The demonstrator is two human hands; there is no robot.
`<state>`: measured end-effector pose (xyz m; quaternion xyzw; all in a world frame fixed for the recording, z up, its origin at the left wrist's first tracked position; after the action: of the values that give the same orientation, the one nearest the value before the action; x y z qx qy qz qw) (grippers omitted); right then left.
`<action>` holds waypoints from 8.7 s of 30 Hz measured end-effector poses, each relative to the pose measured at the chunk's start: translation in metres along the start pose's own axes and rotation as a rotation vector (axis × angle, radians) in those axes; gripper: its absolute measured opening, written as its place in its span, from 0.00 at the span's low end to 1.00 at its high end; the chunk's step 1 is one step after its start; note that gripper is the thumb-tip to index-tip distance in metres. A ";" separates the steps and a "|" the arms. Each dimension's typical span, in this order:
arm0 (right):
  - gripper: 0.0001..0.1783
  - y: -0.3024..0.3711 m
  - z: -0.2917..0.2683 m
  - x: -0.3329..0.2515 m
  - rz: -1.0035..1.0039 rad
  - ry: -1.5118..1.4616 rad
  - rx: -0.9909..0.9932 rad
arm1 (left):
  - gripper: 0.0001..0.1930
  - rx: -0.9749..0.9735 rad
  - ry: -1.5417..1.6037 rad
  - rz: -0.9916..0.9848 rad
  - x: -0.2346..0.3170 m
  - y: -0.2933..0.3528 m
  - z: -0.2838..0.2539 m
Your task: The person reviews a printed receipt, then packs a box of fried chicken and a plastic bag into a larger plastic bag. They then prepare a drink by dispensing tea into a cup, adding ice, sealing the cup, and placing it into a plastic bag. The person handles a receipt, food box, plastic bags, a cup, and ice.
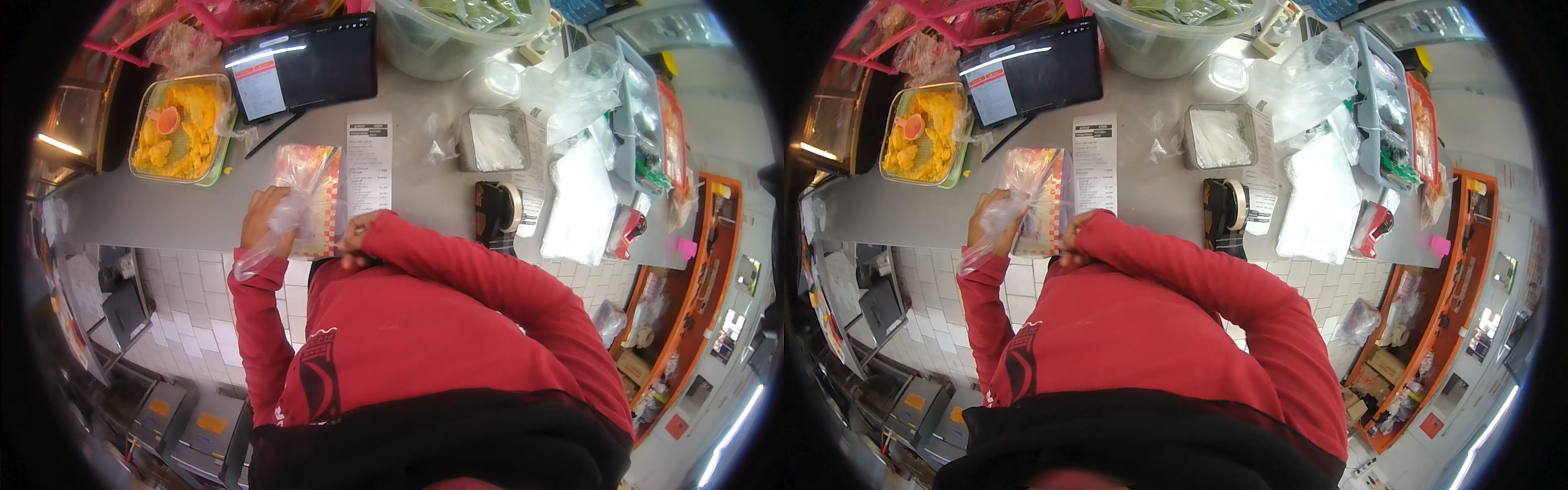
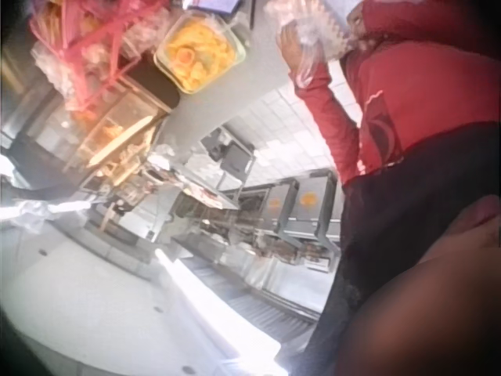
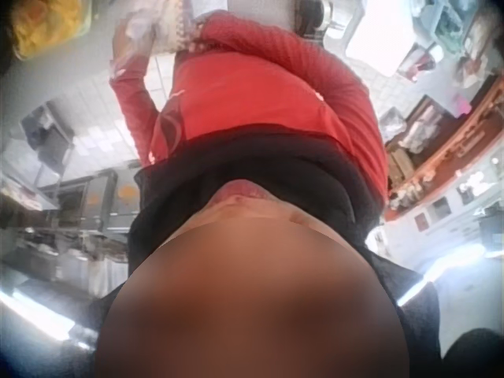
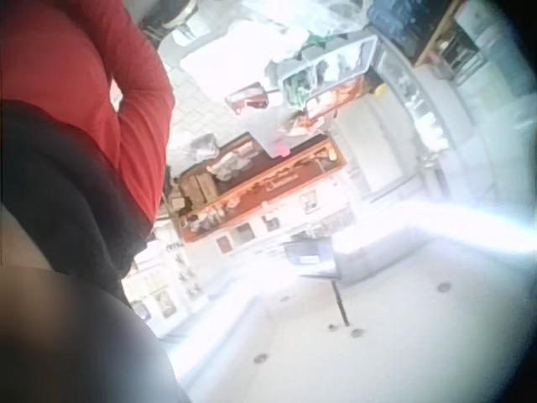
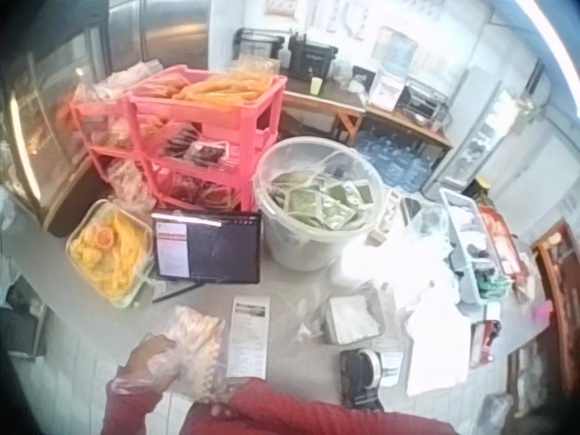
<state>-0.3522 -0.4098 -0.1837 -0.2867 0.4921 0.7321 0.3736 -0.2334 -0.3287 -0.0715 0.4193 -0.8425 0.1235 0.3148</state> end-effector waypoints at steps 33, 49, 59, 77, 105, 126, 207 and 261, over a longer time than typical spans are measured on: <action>0.12 -0.048 -0.005 -0.066 -0.376 -0.061 0.289 | 0.16 0.159 1.514 -0.630 -0.076 0.030 0.050; 0.08 -0.053 -0.003 -0.067 -0.325 0.148 0.225 | 0.16 0.096 1.613 -0.640 -0.084 0.031 0.057; 0.07 -0.055 0.001 -0.075 -0.399 0.212 0.178 | 0.17 0.025 1.596 -0.662 -0.083 0.032 0.060; 0.08 -0.054 0.004 -0.083 -0.383 0.217 0.133 | 0.18 0.121 1.592 -0.583 -0.070 0.030 0.047; 0.09 -0.064 0.002 -0.098 -0.508 0.064 0.061 | 0.12 0.199 0.845 -0.393 -0.057 0.018 0.011; 0.13 -0.026 -0.014 -0.096 -0.704 0.323 0.058 | 0.19 0.171 0.639 -0.570 -0.085 0.008 -0.011; 0.24 -0.058 -0.037 0.061 0.019 -0.063 0.211 | 0.21 -0.095 -0.183 -0.123 -0.088 -0.068 0.042; 0.14 0.915 0.321 0.804 -0.788 -1.112 2.336 | 0.34 -1.593 -1.275 0.426 0.212 0.651 0.760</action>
<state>-1.5752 -0.1132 -0.2410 0.4068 0.4925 -0.2473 0.7286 -1.1638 -0.4189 -0.4871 -0.0798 -0.7467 -0.6596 -0.0311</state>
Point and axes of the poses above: each hand's wrist, its own y-axis away from the middle knuckle, its own z-axis out of the palm, x = y × z, the point moved 10 cm from there along -y, towards the middle knuckle, and after that the axes turned 14 degrees about -z, right-handed, at the moved point
